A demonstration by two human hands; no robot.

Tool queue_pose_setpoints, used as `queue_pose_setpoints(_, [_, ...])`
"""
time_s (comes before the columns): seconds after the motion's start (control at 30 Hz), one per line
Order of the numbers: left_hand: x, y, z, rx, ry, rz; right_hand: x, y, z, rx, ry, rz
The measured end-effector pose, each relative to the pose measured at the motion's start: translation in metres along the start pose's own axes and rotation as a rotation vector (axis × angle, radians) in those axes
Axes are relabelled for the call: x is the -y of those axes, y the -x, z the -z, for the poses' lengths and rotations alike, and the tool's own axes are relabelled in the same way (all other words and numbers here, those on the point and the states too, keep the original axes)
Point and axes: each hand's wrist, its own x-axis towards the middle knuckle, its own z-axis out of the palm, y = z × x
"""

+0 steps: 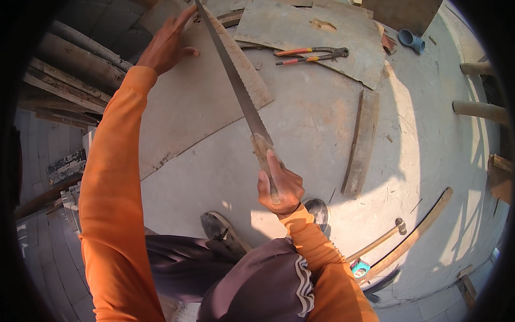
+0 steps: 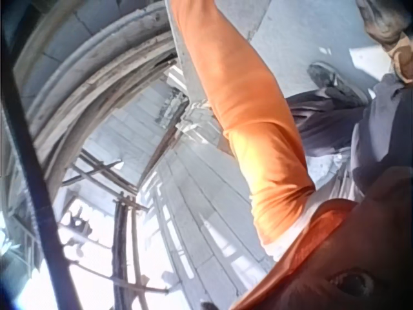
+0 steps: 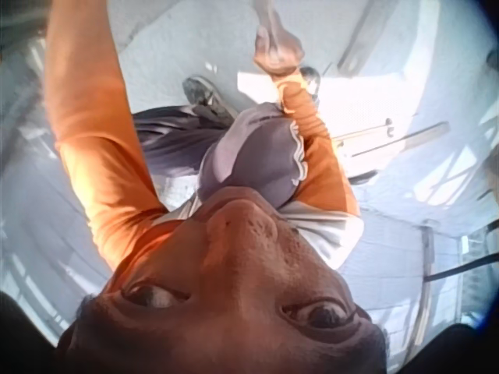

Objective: The person positions a piece of wood on a workspace, marks a line on it using a pencil and a wooden straightedge, and then saws along the marked line using a hand saw.

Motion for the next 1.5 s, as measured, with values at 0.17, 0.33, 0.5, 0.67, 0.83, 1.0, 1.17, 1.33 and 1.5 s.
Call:
queue_pose_setpoints(0.17, [0.007, 0.002, -0.005, 0.006, 0.000, 0.047, 0.003, -0.003, 0.000, 0.041, -0.062, 0.029])
queue_pose_setpoints(0.33, [-0.007, 0.005, 0.010, 0.022, -0.003, 0.060, -0.002, -0.005, -0.006, -0.029, -0.054, 0.080])
queue_pose_setpoints(0.5, [-0.001, 0.006, 0.004, -0.028, -0.012, 0.028, 0.015, -0.051, -0.022, -0.046, -0.123, -0.053])
queue_pose_setpoints(0.67, [-0.004, 0.010, 0.000, 0.023, -0.023, 0.085, 0.008, -0.025, -0.011, -0.036, -0.056, -0.017])
queue_pose_setpoints(0.83, [-0.009, 0.011, 0.002, 0.016, -0.029, 0.080, 0.012, -0.038, -0.016, -0.016, -0.081, -0.042])
queue_pose_setpoints(1.0, [-0.004, 0.013, 0.006, -0.007, -0.065, 0.053, 0.027, -0.065, -0.026, -0.027, -0.103, -0.089])
queue_pose_setpoints(1.17, [-0.009, 0.025, 0.002, -0.032, -0.054, 0.053, 0.023, -0.027, -0.011, -0.010, -0.063, -0.088])
queue_pose_setpoints(1.33, [-0.004, 0.014, -0.009, -0.070, -0.016, 0.035, 0.019, -0.069, -0.037, -0.079, -0.103, -0.071])
queue_pose_setpoints(1.5, [-0.004, 0.014, -0.003, -0.063, -0.038, 0.093, 0.018, -0.066, -0.038, -0.114, -0.079, -0.058])
